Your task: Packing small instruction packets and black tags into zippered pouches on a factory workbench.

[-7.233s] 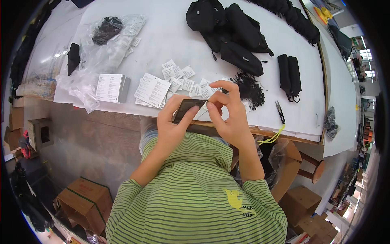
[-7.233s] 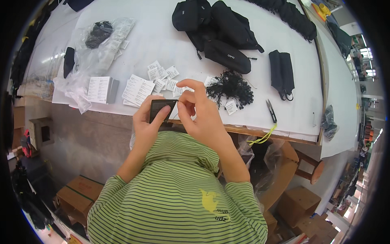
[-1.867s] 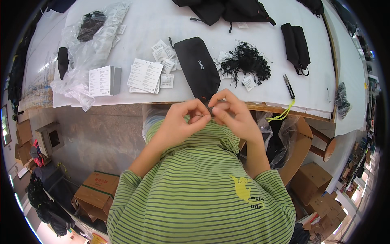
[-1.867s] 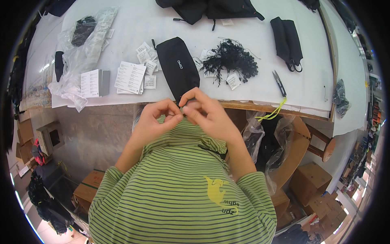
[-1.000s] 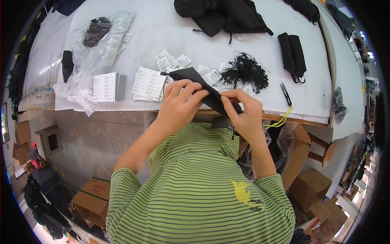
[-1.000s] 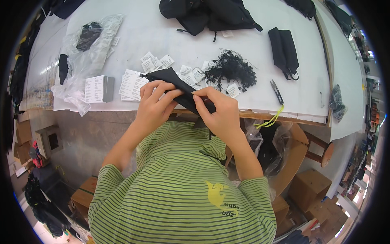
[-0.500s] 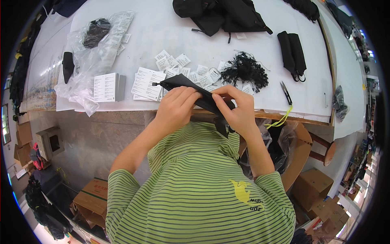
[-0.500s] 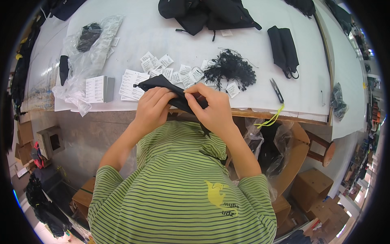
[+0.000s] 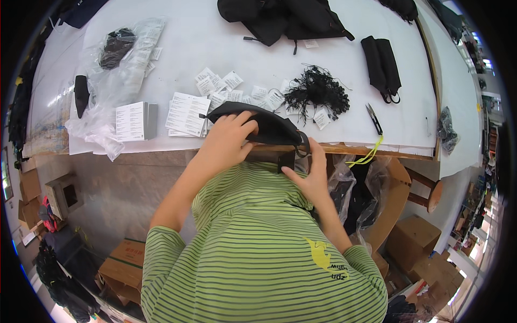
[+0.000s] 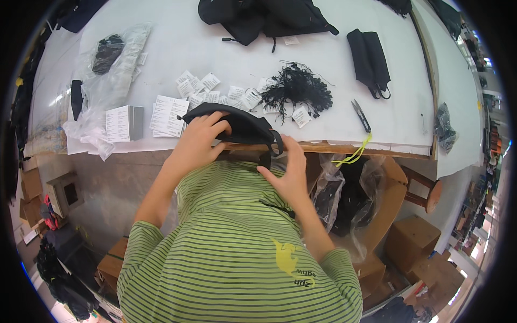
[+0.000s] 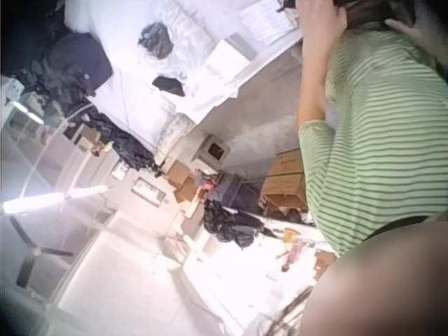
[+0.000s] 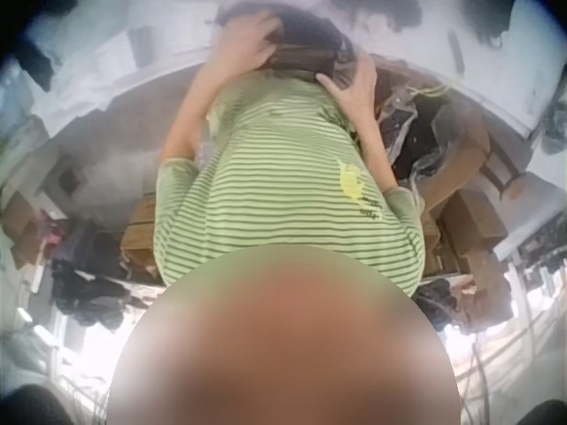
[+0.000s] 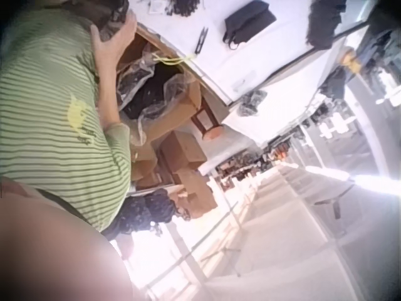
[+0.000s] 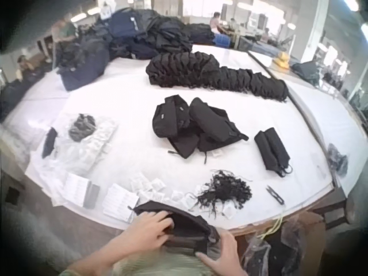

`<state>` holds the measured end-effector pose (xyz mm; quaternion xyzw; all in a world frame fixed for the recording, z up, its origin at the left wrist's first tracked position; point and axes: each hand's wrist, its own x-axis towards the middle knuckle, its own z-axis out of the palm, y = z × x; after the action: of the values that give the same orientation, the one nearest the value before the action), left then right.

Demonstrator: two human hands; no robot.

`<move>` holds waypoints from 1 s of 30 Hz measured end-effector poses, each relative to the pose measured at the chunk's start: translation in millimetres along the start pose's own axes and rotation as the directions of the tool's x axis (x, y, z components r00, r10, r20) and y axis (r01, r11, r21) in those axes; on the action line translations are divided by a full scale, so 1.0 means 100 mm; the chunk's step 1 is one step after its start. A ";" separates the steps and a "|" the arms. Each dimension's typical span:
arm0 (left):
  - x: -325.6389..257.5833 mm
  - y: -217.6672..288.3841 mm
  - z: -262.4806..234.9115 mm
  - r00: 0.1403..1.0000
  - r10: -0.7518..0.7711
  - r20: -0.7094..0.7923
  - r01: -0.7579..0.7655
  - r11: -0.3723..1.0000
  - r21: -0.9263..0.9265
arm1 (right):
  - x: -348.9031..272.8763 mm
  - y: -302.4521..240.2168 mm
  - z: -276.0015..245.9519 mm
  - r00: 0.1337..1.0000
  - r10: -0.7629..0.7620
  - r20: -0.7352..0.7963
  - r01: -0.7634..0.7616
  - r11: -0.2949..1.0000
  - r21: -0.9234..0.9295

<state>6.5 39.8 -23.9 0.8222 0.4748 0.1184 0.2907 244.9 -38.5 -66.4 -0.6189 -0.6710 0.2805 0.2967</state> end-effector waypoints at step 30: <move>0.44 -0.13 -0.18 0.989 -0.046 -0.142 0.048 0.999 0.013 | 0.02 0.44 -1.03 0.884 0.463 0.069 -0.416 0.709 0.570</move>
<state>11.3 88.7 -20.8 0.8026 0.5146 0.1657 0.2520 350.3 -32.4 -30.3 -0.6539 -0.3770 0.5052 0.4184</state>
